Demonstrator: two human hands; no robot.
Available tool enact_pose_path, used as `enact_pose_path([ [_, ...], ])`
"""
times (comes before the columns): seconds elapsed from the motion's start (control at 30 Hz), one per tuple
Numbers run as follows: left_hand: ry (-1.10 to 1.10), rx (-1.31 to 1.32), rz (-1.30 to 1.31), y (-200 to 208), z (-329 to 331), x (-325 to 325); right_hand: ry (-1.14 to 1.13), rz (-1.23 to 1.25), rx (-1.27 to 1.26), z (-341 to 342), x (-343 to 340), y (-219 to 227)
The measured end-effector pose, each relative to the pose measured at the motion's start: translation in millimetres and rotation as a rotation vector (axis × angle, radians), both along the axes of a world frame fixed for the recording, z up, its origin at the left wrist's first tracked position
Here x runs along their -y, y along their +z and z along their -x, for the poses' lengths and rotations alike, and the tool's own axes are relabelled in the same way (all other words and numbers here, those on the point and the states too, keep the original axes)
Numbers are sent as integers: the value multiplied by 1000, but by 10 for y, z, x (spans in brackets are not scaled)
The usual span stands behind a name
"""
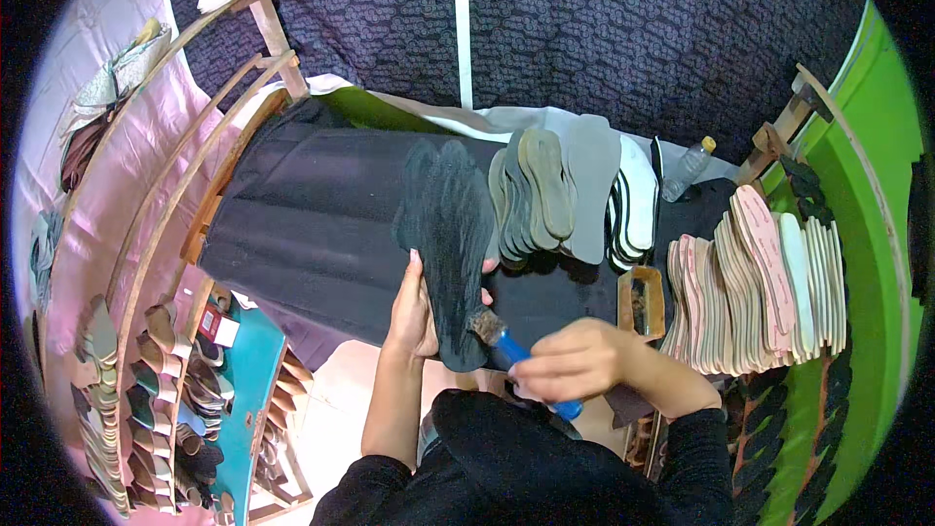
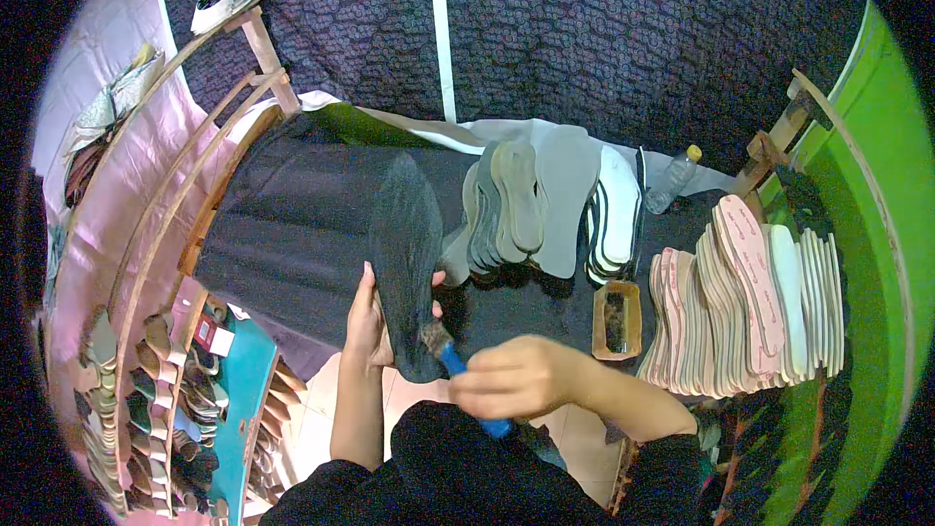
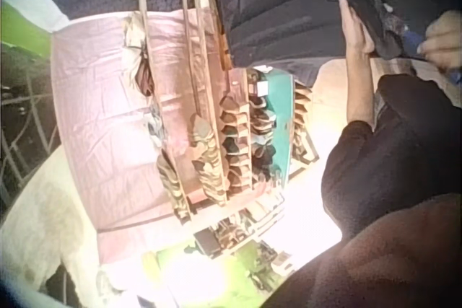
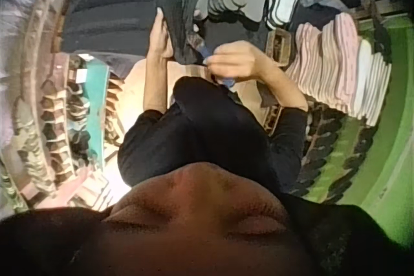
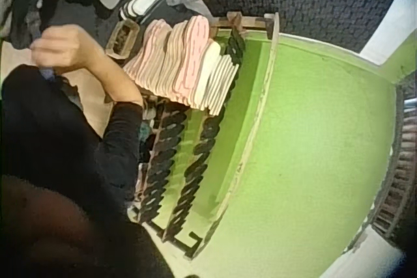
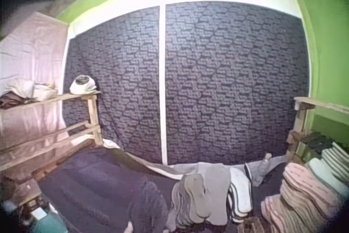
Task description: The person applies adhesive to shoe insoles using a brush and arranges them on a wooden shelf.
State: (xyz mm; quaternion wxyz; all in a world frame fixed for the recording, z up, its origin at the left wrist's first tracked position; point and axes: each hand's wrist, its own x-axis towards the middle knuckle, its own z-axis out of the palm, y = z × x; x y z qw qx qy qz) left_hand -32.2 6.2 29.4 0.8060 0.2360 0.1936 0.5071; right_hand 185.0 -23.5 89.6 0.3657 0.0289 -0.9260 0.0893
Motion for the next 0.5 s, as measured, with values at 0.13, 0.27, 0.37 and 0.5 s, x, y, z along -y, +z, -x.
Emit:
enact_pose_path([
  [0.13, -43, -17, -2, 10, -28, -17, 130, 84, 110, 87, 112, -185],
  [0.27, 34, 10, -20, 25, -31, -31, 33, 67, -9, 45, -2, -167],
  [0.37, 54, -49, -19, 38, -58, -53, 80, -18, 65, 169, 95, -120],
  [0.5, 39, -9, 25, 28, -98, -30, -17, -82, -68, 143, -36, -126],
])
